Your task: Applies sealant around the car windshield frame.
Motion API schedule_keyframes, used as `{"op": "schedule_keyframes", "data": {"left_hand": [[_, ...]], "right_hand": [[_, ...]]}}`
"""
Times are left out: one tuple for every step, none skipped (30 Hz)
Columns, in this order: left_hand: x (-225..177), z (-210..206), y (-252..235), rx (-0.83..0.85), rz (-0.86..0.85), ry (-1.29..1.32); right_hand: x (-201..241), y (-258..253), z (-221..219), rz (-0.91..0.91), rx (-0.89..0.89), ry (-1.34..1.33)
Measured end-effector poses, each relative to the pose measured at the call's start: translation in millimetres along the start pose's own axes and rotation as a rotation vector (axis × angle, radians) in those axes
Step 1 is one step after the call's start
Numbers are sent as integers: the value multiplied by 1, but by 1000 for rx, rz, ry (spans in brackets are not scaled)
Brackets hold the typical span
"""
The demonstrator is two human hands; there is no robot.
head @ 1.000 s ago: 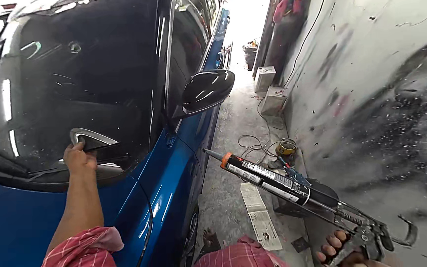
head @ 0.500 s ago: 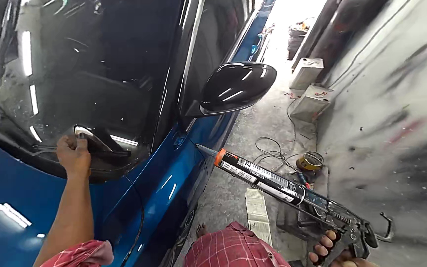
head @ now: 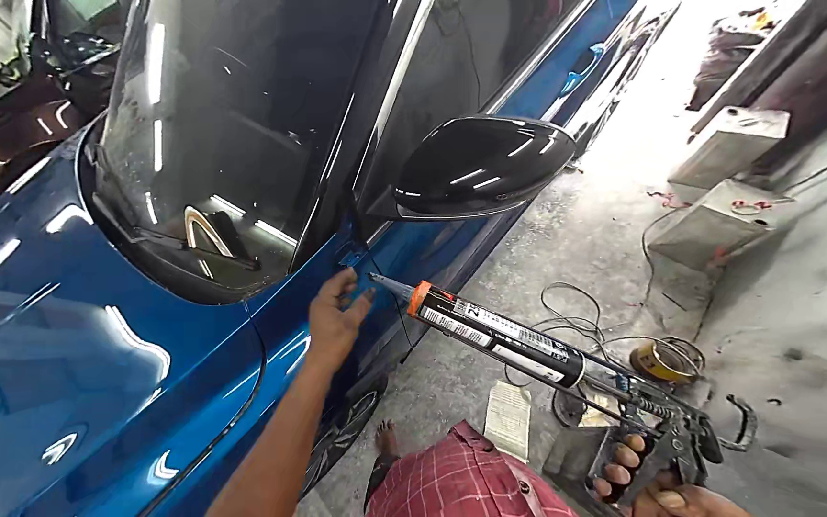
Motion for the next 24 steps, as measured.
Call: {"op": "schedule_keyframes", "data": {"left_hand": [[3, -8, 2, -14, 18, 18], [4, -15, 5, -24, 34, 27], [5, -19, 10, -31, 50, 38], [6, -23, 13, -39, 56, 48], [6, -26, 16, -37, 55, 59], [7, -29, 17, -28, 55, 74], [8, -32, 18, -17, 62, 86], [8, -34, 20, -4, 72, 98], [8, -36, 20, 6, 78, 113], [8, -38, 21, 14, 79, 125], [8, -40, 20, 17, 78, 135], [10, -42, 20, 14, 76, 141], [12, -43, 19, 11, 74, 143], [13, -43, 18, 9, 71, 144], [13, -43, 18, 9, 68, 150], [13, -42, 17, 7, 65, 167], [13, -41, 17, -6, 70, 199], [14, -39, 16, -23, 83, 244], [15, -37, 15, -33, 94, 285], [15, -37, 13, -38, 92, 303], [15, -36, 12, -38, 75, 301], [15, -37, 11, -38, 62, 285], [16, -38, 10, -51, 56, 267], [17, -38, 10, -76, 51, 260]], "right_hand": [[4, -1, 1, -6, 12, -2], [7, -2, 1, -12, 23, -8], [9, -2, 2, -15, 26, -14], [10, -2, 2, -13, 27, -18], [11, -2, 4, -10, 29, -21], [12, -2, 5, -11, 35, -26], [13, -2, 6, -15, 39, -27], [13, -2, 7, -18, 42, -28], [14, -2, 6, -19, 48, -32], [14, -3, 6, -18, 53, -34], [13, -3, 6, -17, 56, -40], [13, -3, 6, -16, 58, -44], [13, -3, 6, -16, 57, -45], [13, -3, 6, -15, 58, -38], [12, -3, 6, -11, 60, -30], [12, -3, 6, -5, 57, -18], [11, -4, 6, -2, 57, -16], [11, -4, 6, -1, 60, -18], [10, -4, 5, -3, 64, -20], [10, -4, 5, -6, 65, -16], [10, -4, 5, -9, 67, -13], [9, -4, 5, -11, 67, -8], [9, -3, 4, -13, 61, -10], [8, -2, 4, -14, 55, -12]]}}
Point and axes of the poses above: each hand's wrist, its own y-axis away from the middle knuckle, its own z-axis out of the back of the hand, x = y × z, the point moved 5 cm from there along -y, towards the middle knuckle, and after that the axes turned 8 degrees about z, right-handed, at the moved point
